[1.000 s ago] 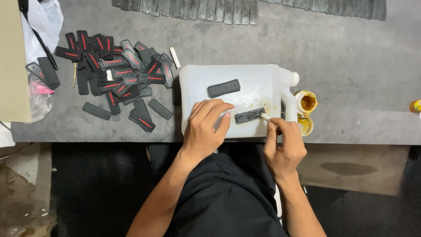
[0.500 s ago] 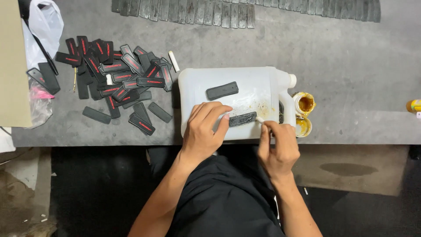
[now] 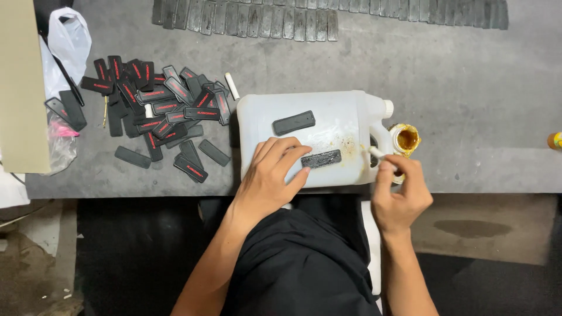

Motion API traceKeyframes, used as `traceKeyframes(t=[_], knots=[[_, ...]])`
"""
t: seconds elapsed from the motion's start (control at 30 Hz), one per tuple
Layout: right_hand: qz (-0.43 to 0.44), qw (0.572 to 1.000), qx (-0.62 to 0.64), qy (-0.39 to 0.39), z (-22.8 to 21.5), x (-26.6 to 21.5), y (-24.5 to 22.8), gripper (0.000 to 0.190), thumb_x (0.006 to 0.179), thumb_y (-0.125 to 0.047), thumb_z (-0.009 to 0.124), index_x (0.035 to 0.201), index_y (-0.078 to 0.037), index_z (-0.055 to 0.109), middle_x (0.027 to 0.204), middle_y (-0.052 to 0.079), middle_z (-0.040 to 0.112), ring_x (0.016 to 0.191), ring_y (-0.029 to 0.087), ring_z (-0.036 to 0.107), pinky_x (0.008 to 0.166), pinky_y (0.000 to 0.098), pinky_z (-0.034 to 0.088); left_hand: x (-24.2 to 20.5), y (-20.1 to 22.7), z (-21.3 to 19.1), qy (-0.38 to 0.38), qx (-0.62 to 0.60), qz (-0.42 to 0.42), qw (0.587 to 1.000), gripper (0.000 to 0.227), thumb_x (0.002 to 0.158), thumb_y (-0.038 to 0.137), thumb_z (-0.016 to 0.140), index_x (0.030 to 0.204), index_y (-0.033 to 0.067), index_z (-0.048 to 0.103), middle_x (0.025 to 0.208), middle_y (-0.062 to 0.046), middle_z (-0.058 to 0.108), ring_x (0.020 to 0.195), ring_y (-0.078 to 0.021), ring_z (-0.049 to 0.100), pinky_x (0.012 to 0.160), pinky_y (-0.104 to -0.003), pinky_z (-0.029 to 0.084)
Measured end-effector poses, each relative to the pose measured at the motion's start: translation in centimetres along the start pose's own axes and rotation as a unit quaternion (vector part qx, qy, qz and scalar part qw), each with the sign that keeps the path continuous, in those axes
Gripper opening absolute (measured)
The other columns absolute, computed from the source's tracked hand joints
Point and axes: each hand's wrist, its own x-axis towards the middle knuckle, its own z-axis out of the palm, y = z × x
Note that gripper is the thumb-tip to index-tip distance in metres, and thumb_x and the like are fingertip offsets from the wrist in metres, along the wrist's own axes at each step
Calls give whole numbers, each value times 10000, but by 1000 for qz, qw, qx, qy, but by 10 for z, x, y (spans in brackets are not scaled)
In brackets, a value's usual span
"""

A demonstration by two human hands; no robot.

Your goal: Applying glue to small black components and arranging them in rows on a workshop table

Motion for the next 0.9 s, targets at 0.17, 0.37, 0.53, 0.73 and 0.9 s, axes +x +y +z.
traceKeyframes(t=[0.17,0.37,0.53,0.73,0.9], knots=[[113,992,19,60,-33,-25,72,119,998,125,712,1087,95,638,985,211,649,907,307,679,854,393,533,-6,-2,5,-12,61,33,997,268,857,106,781,1106,34,712,1041,-129,643,869,-299,607,834,-430,516],[183,983,0,27,-52,-38,104,186,994,76,775,1146,57,668,1021,192,710,904,264,674,833,385,510,-6,0,9,0,63,38,997,229,873,143,812,1069,50,740,1008,-89,674,856,-268,635,849,-410,520],[156,986,-61,2,-54,-46,118,185,955,52,810,1112,-24,748,956,121,736,855,294,701,805,376,535,1,14,10,10,21,10,1000,213,891,177,819,1050,53,752,981,-81,705,861,-271,671,864,-410,525],[199,980,9,-11,-46,-55,159,174,970,18,794,1120,-42,728,1007,122,744,916,271,719,830,367,534,2,22,22,29,-12,-10,999,196,871,177,826,1017,58,771,957,-75,733,844,-282,679,828,-402,521],[203,978,31,-45,-38,-59,173,180,954,-9,800,1113,-80,756,982,96,741,921,261,728,835,365,549,5,28,31,38,-19,-27,999,197,862,190,837,1002,64,780,953,-71,745,851,-275,682,817,-389,511]])
